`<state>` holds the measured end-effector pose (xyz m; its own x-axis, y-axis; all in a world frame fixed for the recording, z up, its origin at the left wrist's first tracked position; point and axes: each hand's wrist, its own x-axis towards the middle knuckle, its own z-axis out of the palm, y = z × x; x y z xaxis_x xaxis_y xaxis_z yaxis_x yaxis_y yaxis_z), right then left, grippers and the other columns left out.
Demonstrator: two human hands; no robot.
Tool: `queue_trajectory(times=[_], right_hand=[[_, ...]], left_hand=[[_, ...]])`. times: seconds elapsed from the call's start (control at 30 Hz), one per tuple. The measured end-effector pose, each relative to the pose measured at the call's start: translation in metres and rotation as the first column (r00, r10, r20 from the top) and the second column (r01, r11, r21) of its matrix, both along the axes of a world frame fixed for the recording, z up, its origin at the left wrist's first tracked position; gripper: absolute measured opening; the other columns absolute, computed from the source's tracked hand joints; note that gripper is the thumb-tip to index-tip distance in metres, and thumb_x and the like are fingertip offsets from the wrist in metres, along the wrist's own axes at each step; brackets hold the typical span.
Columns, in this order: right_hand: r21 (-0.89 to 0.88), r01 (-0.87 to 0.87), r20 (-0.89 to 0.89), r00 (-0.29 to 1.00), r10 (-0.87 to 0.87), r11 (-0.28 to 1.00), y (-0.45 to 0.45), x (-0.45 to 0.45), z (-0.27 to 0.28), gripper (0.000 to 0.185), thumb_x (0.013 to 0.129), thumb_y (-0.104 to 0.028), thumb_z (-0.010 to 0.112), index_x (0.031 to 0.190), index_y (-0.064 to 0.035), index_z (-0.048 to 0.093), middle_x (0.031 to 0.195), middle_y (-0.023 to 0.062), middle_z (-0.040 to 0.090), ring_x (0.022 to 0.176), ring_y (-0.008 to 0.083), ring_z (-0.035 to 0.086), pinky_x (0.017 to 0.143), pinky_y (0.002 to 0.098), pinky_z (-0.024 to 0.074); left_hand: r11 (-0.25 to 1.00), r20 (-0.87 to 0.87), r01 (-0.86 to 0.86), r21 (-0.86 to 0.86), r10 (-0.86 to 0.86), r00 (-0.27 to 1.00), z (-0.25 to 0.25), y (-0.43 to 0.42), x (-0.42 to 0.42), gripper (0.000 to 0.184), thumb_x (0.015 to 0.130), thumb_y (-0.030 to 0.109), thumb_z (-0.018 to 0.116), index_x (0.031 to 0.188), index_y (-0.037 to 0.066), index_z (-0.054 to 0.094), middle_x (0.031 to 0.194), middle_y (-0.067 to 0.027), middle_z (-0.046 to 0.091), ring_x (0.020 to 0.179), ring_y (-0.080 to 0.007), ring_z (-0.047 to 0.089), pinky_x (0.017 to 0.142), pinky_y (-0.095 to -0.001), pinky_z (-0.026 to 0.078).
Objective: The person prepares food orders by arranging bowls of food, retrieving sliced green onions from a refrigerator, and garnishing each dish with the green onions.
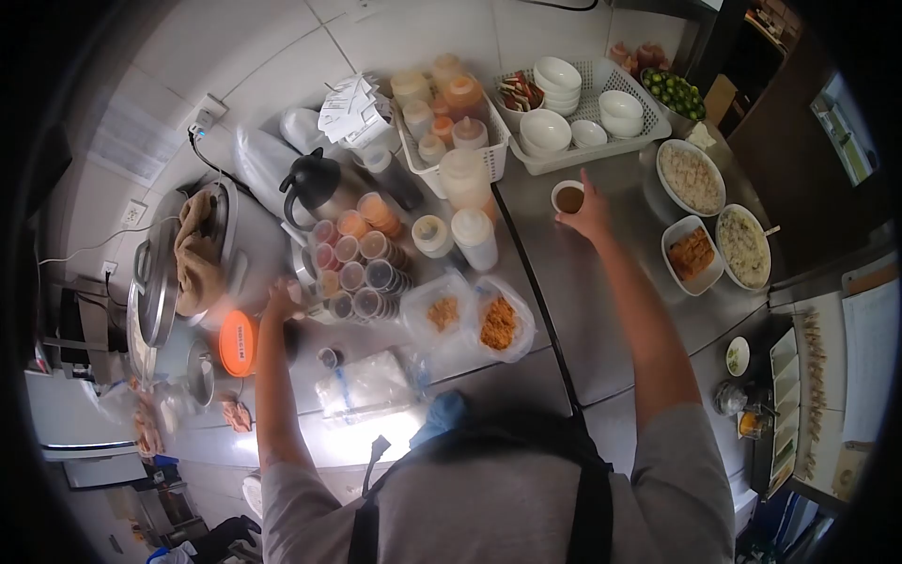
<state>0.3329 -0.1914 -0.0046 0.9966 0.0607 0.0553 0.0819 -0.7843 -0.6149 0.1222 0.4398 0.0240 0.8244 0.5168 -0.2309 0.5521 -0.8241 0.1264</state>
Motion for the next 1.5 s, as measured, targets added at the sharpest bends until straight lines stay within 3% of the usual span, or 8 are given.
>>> queue_trajectory(times=[0.3,0.53,0.73,0.83,0.97,1.07,1.33,1.5], right_hand=[[0.026,0.03,0.254,0.967,-0.035,0.999,-0.068,-0.069,0.041,0.058,0.077,-0.025,0.072,0.129,-0.0124,0.05,0.122,0.0124,0.054,0.115,0.0274,0.05,0.094,0.0391,0.0422],[0.113,0.523,0.262,0.805,-0.533,0.845,-0.209,-0.215,0.055,0.024,0.079,-0.013,0.063,0.102,-0.0094,0.067,0.089,0.0127,0.068,0.076,0.0279,0.066,0.072,0.0377,0.0523],[-0.363,0.512,0.11,0.853,-0.51,0.779,-0.368,-0.283,0.006,0.025,0.074,-0.014,0.062,0.097,-0.0087,0.07,0.086,0.0172,0.066,0.078,0.0337,0.065,0.074,0.0393,0.0522],[-0.36,0.422,0.097,0.904,-0.417,0.832,-0.384,-0.289,-0.003,0.024,0.073,-0.018,0.064,0.094,-0.0097,0.071,0.086,0.0175,0.066,0.079,0.035,0.064,0.075,0.0401,0.052],[-0.363,0.452,0.029,0.879,-0.475,0.815,-0.363,-0.282,-0.001,0.025,0.07,-0.019,0.067,0.093,-0.0115,0.072,0.085,0.0182,0.066,0.078,0.0346,0.065,0.076,0.0395,0.0522],[-0.324,0.463,-0.039,0.865,-0.5,0.825,-0.371,-0.276,-0.009,0.028,0.068,-0.019,0.069,0.096,-0.0135,0.072,0.085,0.0189,0.066,0.078,0.0347,0.065,0.075,0.039,0.0527],[-0.455,0.408,0.076,0.904,-0.422,0.792,-0.374,-0.273,-0.009,0.019,0.068,-0.017,0.068,0.086,-0.0106,0.072,0.082,0.018,0.066,0.077,0.035,0.065,0.073,0.0407,0.0529],[-0.341,0.424,0.01,0.894,-0.448,0.839,-0.371,-0.272,-0.004,0.016,0.071,-0.015,0.065,0.084,-0.0107,0.073,0.08,0.0173,0.066,0.077,0.0348,0.065,0.072,0.0403,0.053]], left_hand=[[0.974,-0.002,-0.131,-0.187,0.133,0.991,0.008,0.02,-0.001,0.094,0.042,0.024,0.09,0.121,0.012,0.042,0.122,-0.0166,0.046,0.11,-0.0343,0.049,0.09,-0.0409,0.047],[0.996,0.279,0.088,-0.02,-0.079,0.957,-0.001,0.037,-0.013,0.094,0.042,0.013,0.086,0.121,0.008,0.035,0.114,-0.0187,0.05,0.11,-0.0354,0.048,0.092,-0.0422,0.045],[0.979,0.401,0.049,0.196,-0.125,0.907,0.151,-0.134,-0.053,0.081,0.049,0.01,0.08,0.12,0.011,0.04,0.117,-0.0199,0.05,0.111,-0.0407,0.048,0.093,-0.0498,0.044],[0.953,0.523,0.249,-0.173,-0.125,0.843,0.189,-0.235,-0.054,0.079,0.052,0.004,0.078,0.122,0.009,0.04,0.116,-0.0159,0.05,0.111,-0.0349,0.05,0.092,-0.0453,0.044],[0.721,0.447,0.62,-0.31,-0.465,0.764,0.167,-0.372,-0.014,0.08,0.052,0.005,0.08,0.123,0.008,0.042,0.117,-0.0109,0.05,0.11,-0.0262,0.051,0.093,-0.0393,0.042],[0.526,0.335,0.815,-0.244,-0.743,0.58,0.103,-0.478,0.048,0.073,0.05,0.009,0.076,0.116,0.018,0.045,0.114,-0.0154,0.051,0.109,-0.0389,0.05,0.089,-0.0455,0.045],[0.663,-0.114,0.748,0.013,-0.743,0.66,0.023,-0.515,0.158,0.09,0.043,0.019,0.088,0.12,0.021,0.042,0.118,-0.0123,0.051,0.11,-0.0368,0.054,0.089,-0.0423,0.048],[0.722,-0.09,0.691,0.034,-0.686,0.722,0.029,-0.51,0.183,0.09,0.044,0.019,0.089,0.12,0.02,0.041,0.12,-0.0127,0.05,0.11,-0.0373,0.054,0.089,-0.0428,0.049]])
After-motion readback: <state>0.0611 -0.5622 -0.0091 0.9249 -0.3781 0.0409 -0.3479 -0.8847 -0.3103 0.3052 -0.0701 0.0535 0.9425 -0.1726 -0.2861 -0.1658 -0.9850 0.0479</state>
